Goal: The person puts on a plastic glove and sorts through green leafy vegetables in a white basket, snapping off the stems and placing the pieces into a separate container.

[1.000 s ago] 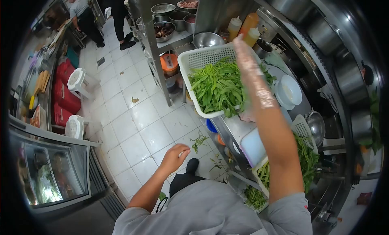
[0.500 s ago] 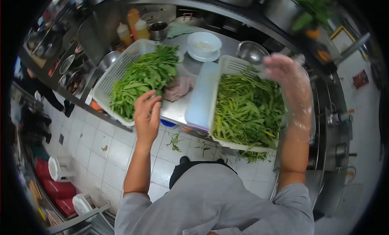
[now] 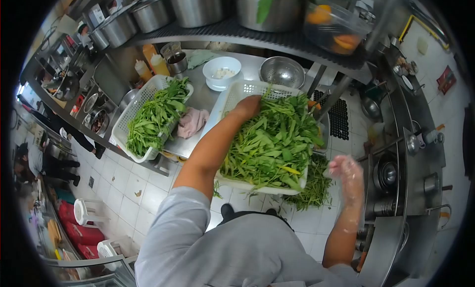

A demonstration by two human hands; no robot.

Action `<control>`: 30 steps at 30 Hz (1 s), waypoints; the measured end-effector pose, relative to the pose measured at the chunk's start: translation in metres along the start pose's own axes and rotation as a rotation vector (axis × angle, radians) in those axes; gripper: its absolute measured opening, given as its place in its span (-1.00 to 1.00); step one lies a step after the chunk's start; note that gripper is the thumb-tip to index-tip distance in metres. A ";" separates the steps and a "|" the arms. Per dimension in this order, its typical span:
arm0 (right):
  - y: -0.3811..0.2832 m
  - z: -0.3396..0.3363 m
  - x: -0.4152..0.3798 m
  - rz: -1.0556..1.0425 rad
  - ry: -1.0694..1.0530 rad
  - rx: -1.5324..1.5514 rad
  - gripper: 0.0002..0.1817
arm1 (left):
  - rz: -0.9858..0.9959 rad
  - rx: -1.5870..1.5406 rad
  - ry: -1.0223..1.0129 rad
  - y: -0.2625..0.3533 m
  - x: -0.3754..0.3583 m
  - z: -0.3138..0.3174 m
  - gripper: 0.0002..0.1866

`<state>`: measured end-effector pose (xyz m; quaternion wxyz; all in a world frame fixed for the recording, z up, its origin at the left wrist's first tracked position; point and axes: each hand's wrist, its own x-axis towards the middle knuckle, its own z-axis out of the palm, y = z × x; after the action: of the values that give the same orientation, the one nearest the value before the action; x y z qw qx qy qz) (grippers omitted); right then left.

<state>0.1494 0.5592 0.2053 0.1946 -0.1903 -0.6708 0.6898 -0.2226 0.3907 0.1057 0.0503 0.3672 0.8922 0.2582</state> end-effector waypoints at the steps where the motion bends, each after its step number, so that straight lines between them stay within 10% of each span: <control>1: 0.006 -0.010 -0.004 -0.007 -0.001 0.010 -0.62 | -0.044 0.064 -0.153 0.003 0.005 0.003 -0.66; 7: 0.043 -0.070 -0.028 0.113 0.000 0.026 -0.65 | 0.065 0.173 0.028 0.011 -0.001 -0.013 -0.72; 9: 0.047 -0.079 -0.034 0.131 0.015 0.048 -0.66 | 0.297 -0.061 0.389 0.033 -0.019 -0.044 -0.74; 19: -0.005 -0.006 -0.017 -0.019 -0.011 -0.048 -0.77 | 0.437 -0.005 0.533 0.121 -0.149 -0.048 -0.79; 23: -0.029 0.032 0.025 -1.253 -0.029 -0.830 -0.86 | 0.495 -0.005 0.519 0.132 -0.173 -0.041 -0.82; 30: -0.019 0.093 0.049 -1.139 -0.334 -1.096 -0.92 | 0.563 0.060 0.471 0.125 -0.195 -0.043 -0.85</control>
<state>0.0591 0.5061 0.2267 0.2925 0.2179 -0.9279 0.0770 -0.0142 0.3145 0.1852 -0.2403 0.5301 0.7505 0.3130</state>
